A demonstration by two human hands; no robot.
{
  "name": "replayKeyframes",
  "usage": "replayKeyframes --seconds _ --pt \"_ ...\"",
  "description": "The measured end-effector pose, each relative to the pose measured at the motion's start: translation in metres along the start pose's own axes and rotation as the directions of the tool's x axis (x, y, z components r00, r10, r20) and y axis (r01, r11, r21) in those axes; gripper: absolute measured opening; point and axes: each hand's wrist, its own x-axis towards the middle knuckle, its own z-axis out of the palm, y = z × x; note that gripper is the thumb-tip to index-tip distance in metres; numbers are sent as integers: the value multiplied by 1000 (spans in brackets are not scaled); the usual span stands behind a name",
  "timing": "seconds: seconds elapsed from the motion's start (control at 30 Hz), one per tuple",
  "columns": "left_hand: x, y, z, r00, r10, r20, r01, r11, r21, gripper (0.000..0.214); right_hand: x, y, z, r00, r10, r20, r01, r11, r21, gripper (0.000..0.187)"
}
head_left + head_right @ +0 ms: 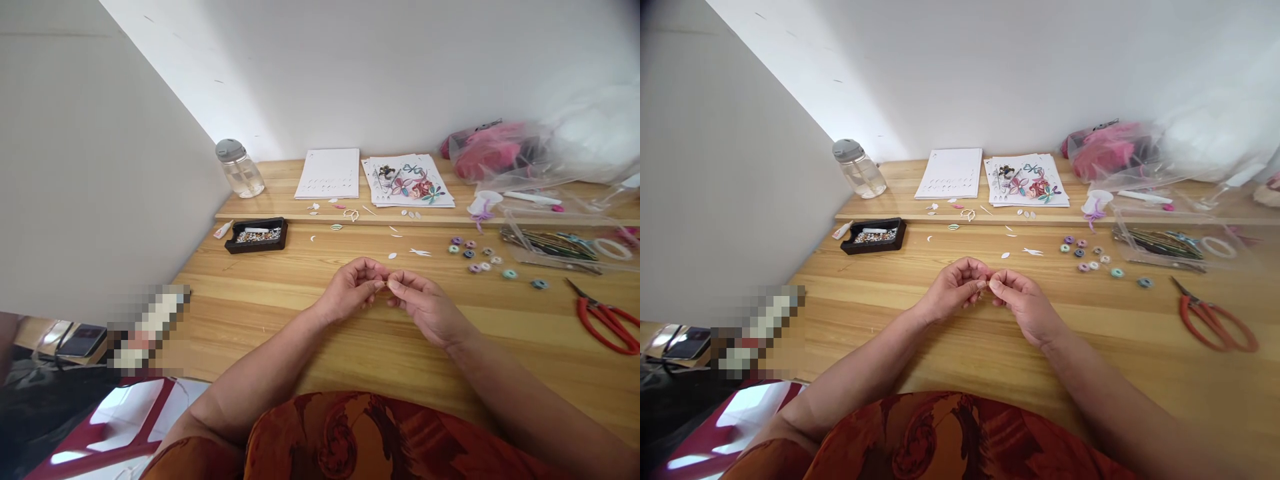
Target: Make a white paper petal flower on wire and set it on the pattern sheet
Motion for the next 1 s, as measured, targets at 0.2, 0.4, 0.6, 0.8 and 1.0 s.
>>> replayKeyframes --seconds 0.2,0.4,0.6,0.8,1.0 --pt "-2 2 -1 999 -27 42 27 1000 -4 39 -1 -5 2 996 -23 86 31 995 -92 23" --pt "-3 4 1 996 -78 39 80 995 -51 42 0 -6 0 999 -6 42 9 997 -82 25" --pt "-1 3 -1 1000 -13 16 12 999 36 36 2 -3 -6 999 -11 -32 9 999 -45 23" --pt "-1 5 -5 997 69 17 -71 985 158 33 3 -3 -6 998 -45 -32 42 994 -99 21" --pt "-3 4 -1 998 -4 59 4 1000 -4 38 3 -5 -6 997 -70 -24 67 991 -113 22"
